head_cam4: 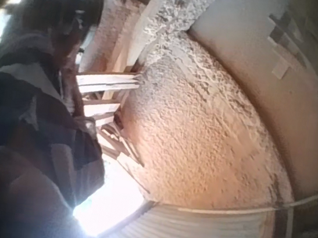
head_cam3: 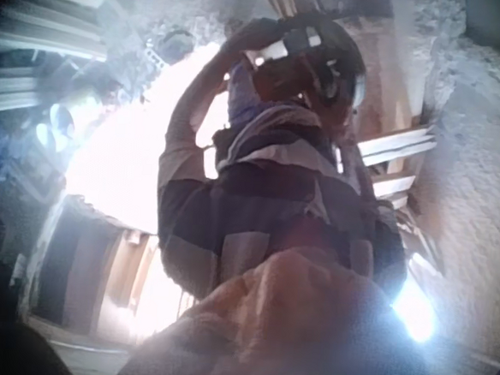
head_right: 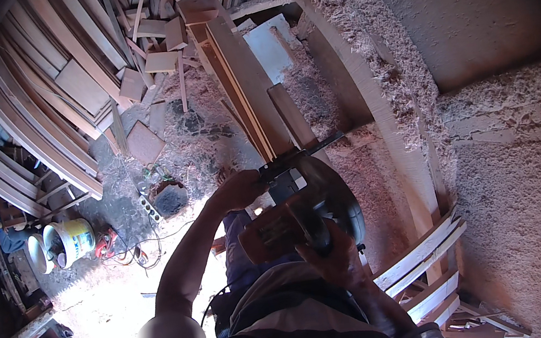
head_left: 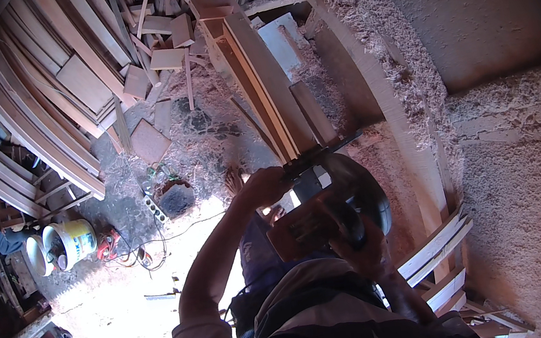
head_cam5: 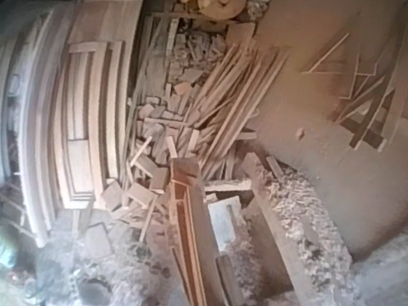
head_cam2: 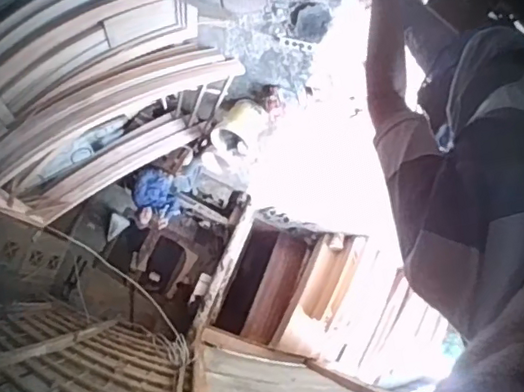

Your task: The person uses a circular saw to cut wooden planks into smaller pieces. They repeatedly position the wood, cut it, and move the cut pieces aside.

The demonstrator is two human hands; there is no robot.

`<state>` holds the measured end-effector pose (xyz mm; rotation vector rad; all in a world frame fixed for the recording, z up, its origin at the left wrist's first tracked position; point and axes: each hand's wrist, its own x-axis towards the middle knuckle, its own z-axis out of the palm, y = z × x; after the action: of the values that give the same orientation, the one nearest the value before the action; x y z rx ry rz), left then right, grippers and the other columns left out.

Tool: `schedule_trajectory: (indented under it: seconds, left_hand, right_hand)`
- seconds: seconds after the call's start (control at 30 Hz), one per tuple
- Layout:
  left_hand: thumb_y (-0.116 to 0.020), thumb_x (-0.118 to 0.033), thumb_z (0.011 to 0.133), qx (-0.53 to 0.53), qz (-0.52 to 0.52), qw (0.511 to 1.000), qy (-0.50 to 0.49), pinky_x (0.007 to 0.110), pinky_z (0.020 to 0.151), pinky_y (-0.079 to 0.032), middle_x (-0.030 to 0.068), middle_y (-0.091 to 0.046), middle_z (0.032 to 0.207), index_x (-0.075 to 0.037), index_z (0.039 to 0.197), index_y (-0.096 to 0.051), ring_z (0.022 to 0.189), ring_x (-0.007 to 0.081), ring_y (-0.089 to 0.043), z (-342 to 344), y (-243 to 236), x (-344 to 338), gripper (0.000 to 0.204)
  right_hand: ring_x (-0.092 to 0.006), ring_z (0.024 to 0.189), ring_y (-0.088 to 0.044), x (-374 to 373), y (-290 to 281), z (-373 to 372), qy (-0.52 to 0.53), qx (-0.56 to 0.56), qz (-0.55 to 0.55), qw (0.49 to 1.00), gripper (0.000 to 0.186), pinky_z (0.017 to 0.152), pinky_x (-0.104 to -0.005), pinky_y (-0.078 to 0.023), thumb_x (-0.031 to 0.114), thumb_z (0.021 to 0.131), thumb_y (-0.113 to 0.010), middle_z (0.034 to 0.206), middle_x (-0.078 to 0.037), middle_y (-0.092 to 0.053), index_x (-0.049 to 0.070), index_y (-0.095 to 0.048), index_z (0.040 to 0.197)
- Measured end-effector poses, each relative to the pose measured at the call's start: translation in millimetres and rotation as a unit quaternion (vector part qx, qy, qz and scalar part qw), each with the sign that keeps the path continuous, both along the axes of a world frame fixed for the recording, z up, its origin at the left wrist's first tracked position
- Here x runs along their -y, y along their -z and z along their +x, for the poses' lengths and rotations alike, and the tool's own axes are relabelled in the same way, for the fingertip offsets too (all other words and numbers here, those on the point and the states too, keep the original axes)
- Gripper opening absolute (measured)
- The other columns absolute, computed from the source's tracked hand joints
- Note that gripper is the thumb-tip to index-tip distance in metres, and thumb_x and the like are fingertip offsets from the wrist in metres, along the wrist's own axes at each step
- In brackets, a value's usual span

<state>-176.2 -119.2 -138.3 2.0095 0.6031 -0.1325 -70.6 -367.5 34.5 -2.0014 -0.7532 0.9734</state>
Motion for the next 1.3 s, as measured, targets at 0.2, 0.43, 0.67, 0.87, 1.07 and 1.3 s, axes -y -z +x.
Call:
schedule_trajectory:
  seconds: [0.2, 0.43, 0.67, 0.87, 1.07, 1.3]
  left_hand:
    - [-0.074, -0.039, 0.095, 0.068, -0.091, 0.993, -0.001, 0.047, 0.076, -0.052, 0.0214, -0.070, 0.085, 0.002, 0.097, -0.072, 0.081, 0.0341, -0.072, 5, 21, 0, 0.041]
    - [-0.069, -0.037, 0.099, 0.089, -0.061, 0.994, 0.000, 0.048, 0.076, -0.052, 0.0210, -0.069, 0.085, 0.001, 0.101, -0.070, 0.086, 0.0368, -0.072, 4, 17, 3, 0.038]
    - [-0.065, -0.032, 0.101, 0.079, -0.080, 0.993, 0.030, 0.050, 0.080, -0.052, 0.0223, -0.069, 0.090, 0.001, 0.104, -0.067, 0.091, 0.0402, -0.072, -2, 13, -8, 0.033]
    - [-0.068, -0.028, 0.097, 0.114, -0.074, 0.990, 0.041, 0.050, 0.077, -0.054, 0.0219, -0.071, 0.088, -0.001, 0.103, -0.070, 0.087, 0.0401, -0.072, -2, 2, -17, 0.027]
    - [-0.071, -0.026, 0.096, 0.082, -0.074, 0.994, 0.027, 0.048, 0.072, -0.054, 0.0198, -0.070, 0.082, 0.001, 0.096, -0.069, 0.079, 0.0353, -0.074, -9, 0, -11, 0.027]
    - [-0.072, -0.025, 0.096, 0.077, -0.083, 0.994, 0.009, 0.051, 0.072, -0.052, 0.0229, -0.066, 0.079, 0.000, 0.092, -0.061, 0.081, 0.0433, -0.070, -12, 0, -6, 0.028]
  right_hand:
    - [-0.0163, 0.087, -0.067, -3, -8, 3, 0.010, 0.029, -0.054, 0.998, 0.041, 0.078, -0.0361, -0.056, 0.019, 0.086, -0.084, 0.096, -0.008, -0.070, 0.002, -0.064, 0.118]
    - [-0.0162, 0.085, -0.069, -2, 3, 0, 0.014, 0.078, -0.015, 0.997, 0.041, 0.077, -0.0357, -0.057, 0.019, 0.086, -0.083, 0.094, -0.008, -0.071, 0.002, -0.064, 0.117]
    - [-0.0158, 0.086, -0.069, -10, -7, -7, 0.030, 0.074, -0.019, 0.997, 0.035, 0.077, -0.0358, -0.057, 0.017, 0.086, -0.082, 0.093, -0.009, -0.071, 0.000, -0.066, 0.113]
    - [-0.0171, 0.088, -0.070, -17, -19, -15, 0.083, 0.049, -0.061, 0.993, 0.039, 0.078, -0.0362, -0.057, 0.017, 0.086, -0.082, 0.095, -0.011, -0.072, 0.000, -0.067, 0.118]
    - [-0.0192, 0.091, -0.072, -15, -17, -16, 0.063, 0.077, -0.039, 0.994, 0.043, 0.081, -0.0366, -0.058, 0.017, 0.086, -0.081, 0.099, -0.012, -0.074, 0.001, -0.066, 0.124]
    - [-0.0197, 0.095, -0.073, -14, -15, -18, 0.055, 0.071, -0.037, 0.995, 0.047, 0.085, -0.0372, -0.059, 0.017, 0.087, -0.081, 0.102, -0.013, -0.075, 0.002, -0.066, 0.129]
